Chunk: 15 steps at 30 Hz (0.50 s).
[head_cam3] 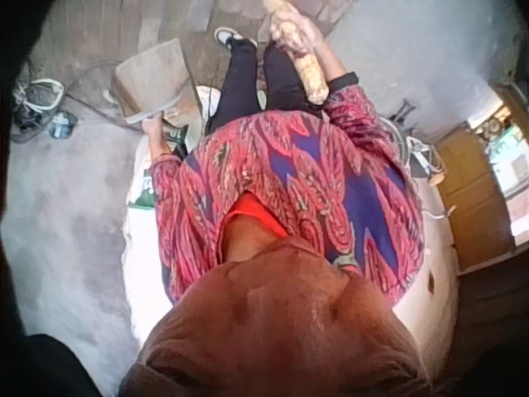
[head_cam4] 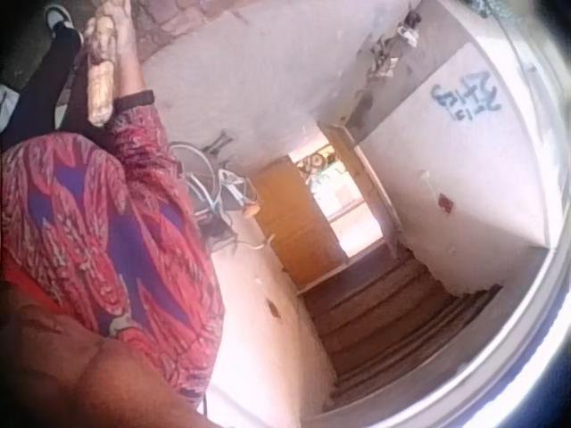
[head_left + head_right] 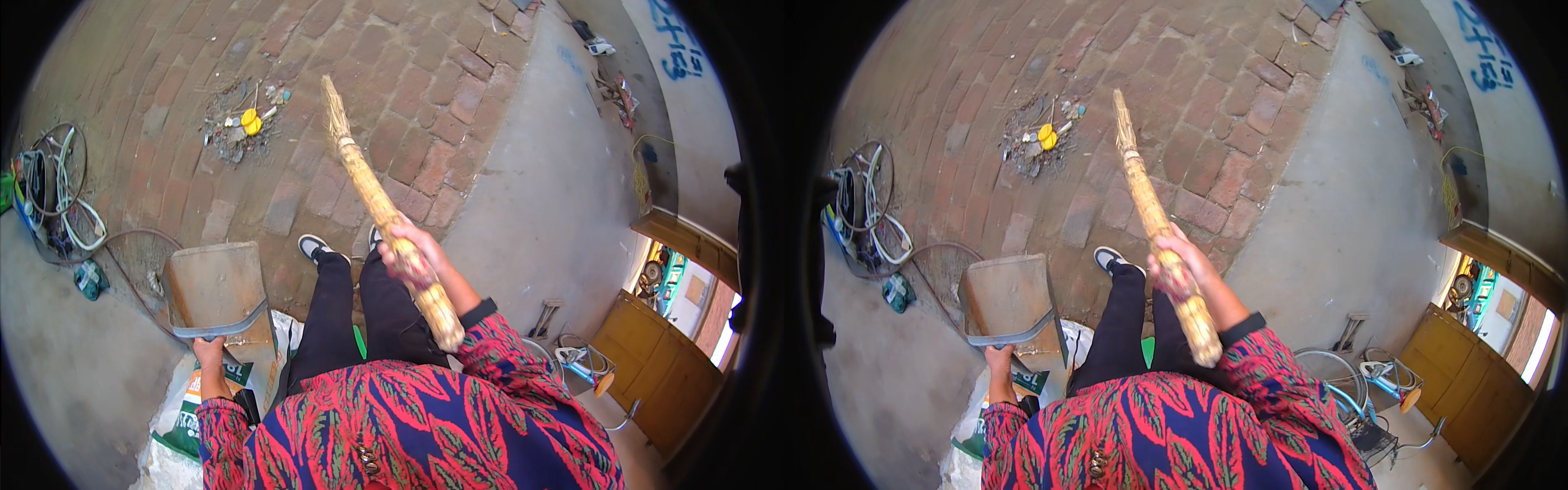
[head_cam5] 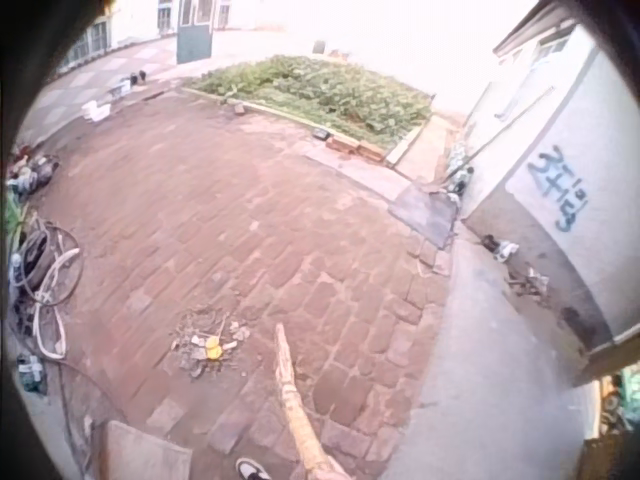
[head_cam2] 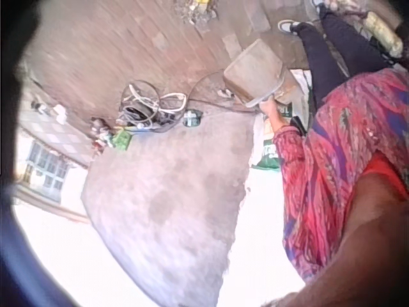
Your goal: The person sweeps debris on a brick and concrete patio using a traditional straw broom and a dustpan. They gather scattered litter into a pile and sweep it into the dustpan, then continue sweeping other areas of the patio.
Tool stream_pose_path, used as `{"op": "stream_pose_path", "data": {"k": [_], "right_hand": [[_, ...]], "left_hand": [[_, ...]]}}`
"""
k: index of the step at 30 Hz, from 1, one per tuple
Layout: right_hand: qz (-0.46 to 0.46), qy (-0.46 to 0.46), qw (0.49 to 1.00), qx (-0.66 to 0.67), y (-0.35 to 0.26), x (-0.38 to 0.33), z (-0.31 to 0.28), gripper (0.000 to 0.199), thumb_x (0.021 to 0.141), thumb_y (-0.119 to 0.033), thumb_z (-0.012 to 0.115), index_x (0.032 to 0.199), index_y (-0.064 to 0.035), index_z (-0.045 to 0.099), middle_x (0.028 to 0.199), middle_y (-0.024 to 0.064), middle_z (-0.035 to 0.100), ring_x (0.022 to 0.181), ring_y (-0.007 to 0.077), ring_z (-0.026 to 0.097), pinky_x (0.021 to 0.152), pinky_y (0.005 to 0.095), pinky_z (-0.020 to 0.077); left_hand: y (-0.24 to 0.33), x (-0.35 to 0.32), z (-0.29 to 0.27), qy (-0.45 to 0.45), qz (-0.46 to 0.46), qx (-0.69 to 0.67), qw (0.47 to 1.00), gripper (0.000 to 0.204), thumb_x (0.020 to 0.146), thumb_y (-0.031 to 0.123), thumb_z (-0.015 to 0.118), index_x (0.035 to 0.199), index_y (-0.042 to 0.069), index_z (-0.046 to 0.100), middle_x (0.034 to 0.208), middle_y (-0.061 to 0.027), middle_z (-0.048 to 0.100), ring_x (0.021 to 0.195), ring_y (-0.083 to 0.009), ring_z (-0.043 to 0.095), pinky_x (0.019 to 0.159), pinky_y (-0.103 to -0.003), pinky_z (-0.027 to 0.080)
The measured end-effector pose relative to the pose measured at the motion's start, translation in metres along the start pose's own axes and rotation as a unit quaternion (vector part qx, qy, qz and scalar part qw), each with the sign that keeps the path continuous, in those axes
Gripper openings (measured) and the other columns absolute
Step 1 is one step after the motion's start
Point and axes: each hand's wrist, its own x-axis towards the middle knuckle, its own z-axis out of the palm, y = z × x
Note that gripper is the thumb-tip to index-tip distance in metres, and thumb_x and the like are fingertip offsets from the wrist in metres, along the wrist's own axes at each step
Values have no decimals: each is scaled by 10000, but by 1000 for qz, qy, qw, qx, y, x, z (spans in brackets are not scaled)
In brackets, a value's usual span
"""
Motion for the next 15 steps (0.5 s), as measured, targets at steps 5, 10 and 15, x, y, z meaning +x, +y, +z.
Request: {"op": "stream_pose_path", "data": {"k": [5, 10, 15], "right_hand": [[-139, 133, 978, -80, -16, -43, -68, 455, 724, -138, 517, 1120, -149, 293, 669, 102, 476, 491, 169, 505, 400, 282, 450], [-30, 284, 952, 107, -91, -46, -134, 292, 697, -183, 528, 904, -54, 366, 616, 85, 482, 457, 179, 500, 374, 281, 436], [10, 198, 979, 45, -102, 13, -108, 260, 685, -158, 535, 847, -87, 344, 621, 106, 467, 436, 179, 469, 361, 262, 410]], "left_hand": [[11, 2, 0, -17, -3, -3, 1000, 368, 567, -19, 622, 915, 19, 511, 823, -30, 545, 718, -141, 514, 667, -252, 411], [15, -5, 0, -11, 3, -13, 1000, 305, 573, -30, 623, 831, 58, 487, 734, -1, 512, 651, -108, 487, 610, -233, 407], [14, -24, 2, -7, 6, -24, 1000, 278, 572, -33, 619, 770, 78, 459, 695, 11, 490, 626, -92, 469, 577, -226, 393]]}}
